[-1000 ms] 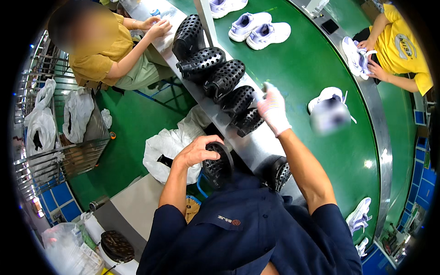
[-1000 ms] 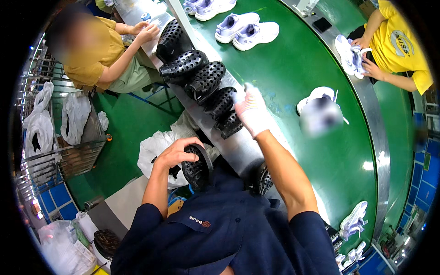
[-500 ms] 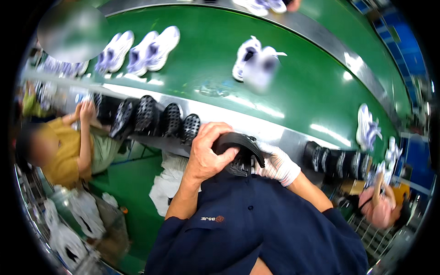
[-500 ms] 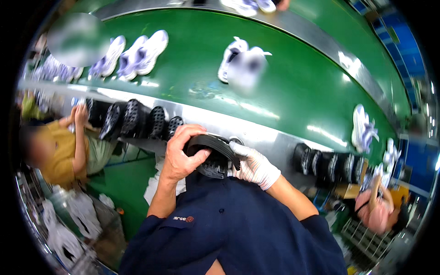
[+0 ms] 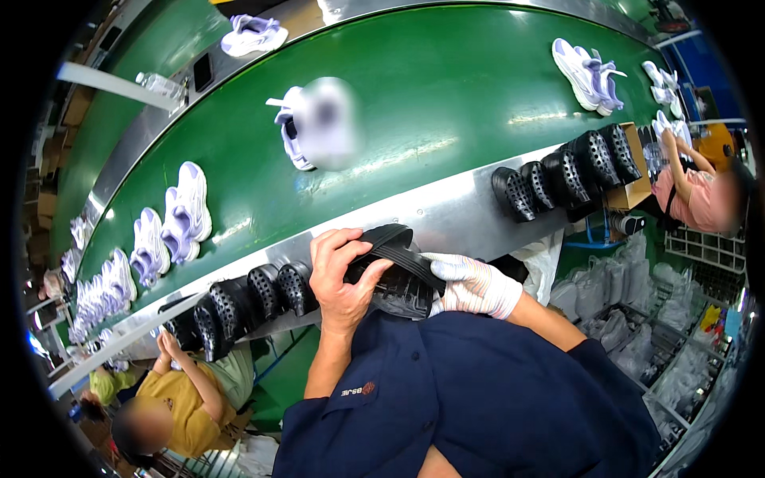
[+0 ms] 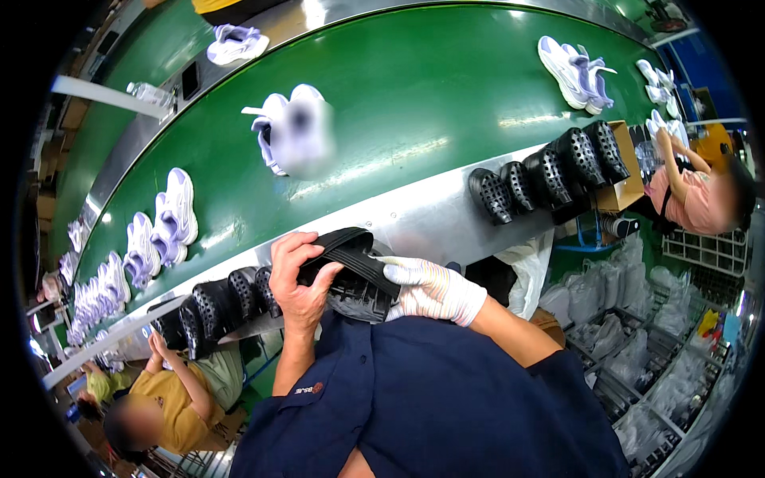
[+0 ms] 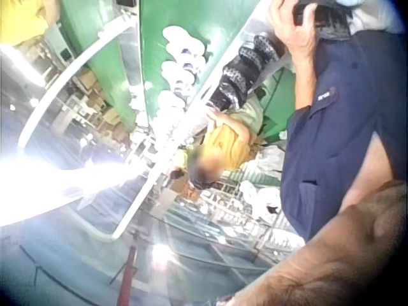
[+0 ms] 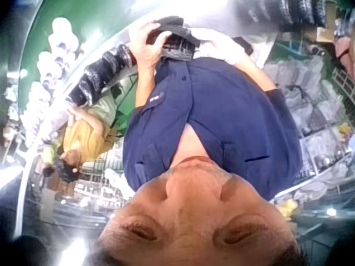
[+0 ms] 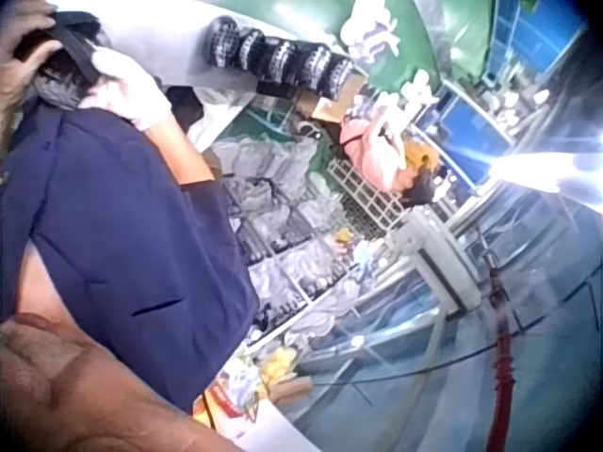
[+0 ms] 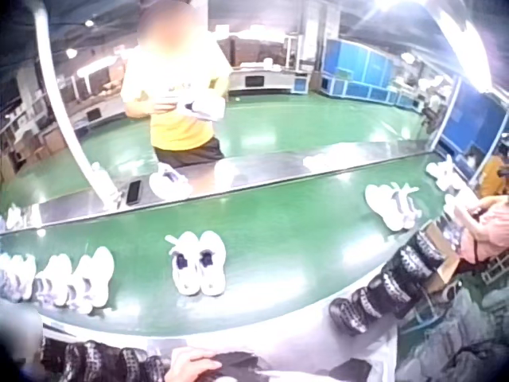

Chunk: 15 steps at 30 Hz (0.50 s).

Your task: The person takes black shoes from a white bag and places them on a metal shelf next to a conveyor belt where other workers are handling white shoes. The person also handles the white shoes on the conveyor belt, picking them up and then placing them back down.

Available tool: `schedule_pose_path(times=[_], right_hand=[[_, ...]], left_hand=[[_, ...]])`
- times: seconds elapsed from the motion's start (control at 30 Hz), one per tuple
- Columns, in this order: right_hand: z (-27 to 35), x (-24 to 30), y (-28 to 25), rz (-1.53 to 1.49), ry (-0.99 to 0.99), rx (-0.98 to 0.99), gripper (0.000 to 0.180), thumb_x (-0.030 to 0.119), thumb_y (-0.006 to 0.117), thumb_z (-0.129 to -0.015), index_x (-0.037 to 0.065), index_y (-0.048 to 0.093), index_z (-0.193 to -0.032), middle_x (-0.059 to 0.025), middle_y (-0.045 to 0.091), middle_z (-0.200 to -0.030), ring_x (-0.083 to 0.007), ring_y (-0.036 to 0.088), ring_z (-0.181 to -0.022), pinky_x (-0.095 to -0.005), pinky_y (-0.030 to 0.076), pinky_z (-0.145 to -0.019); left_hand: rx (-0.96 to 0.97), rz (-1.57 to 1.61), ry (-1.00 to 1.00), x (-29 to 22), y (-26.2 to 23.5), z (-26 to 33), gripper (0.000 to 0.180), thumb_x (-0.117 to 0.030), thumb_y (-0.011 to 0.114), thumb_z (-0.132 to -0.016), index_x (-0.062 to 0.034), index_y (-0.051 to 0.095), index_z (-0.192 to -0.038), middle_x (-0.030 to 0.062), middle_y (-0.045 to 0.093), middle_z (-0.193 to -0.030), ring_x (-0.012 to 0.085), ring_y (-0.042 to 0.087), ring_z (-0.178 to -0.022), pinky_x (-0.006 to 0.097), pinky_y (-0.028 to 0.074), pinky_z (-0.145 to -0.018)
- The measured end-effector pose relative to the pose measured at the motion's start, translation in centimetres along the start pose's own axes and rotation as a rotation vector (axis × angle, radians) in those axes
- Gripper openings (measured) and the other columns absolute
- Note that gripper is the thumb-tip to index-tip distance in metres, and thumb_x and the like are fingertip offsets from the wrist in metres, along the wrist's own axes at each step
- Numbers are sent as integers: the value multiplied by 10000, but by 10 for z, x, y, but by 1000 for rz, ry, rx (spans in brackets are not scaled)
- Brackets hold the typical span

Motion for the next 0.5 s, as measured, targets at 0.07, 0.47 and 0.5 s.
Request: schedule_pose_path(times=[0.07,0.47,0.5], right_hand=[[9,0,0,1,-50,3,631,219,704,-973,-21,440,-1493,-156,563,-1451,-307,577,-1318,-522,517,-1058],[168,97,-43,359,-1178,-649,596,83,790,-869,18,492,-1381,-139,626,-1277,-246,643,-1141,-394,532,-1020],[177,102,-63,517,-1242,-815,589,52,786,-859,26,500,-1374,-127,635,-1244,-220,641,-1107,-370,530,-1006]], left_hand=[[-36,47,1,-3,8,-3,433,-195,939,-655,-43,699,-982,114,702,-1107,308,628,-1060,399,508,-926],[-232,787,-902,61,27,20,156,-115,686,-990,-42,650,-1123,38,688,-1006,129,648,-891,278,550,-801],[-217,790,-895,59,29,17,172,-132,685,-994,-47,642,-1138,32,689,-988,126,658,-860,276,564,-763]])
Point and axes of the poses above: each hand's wrist, its own z-axis away from the middle knuckle, its own y-axis out of the palm, x = y × z, the point moved 3 cm from there along -z, towards the middle knuckle
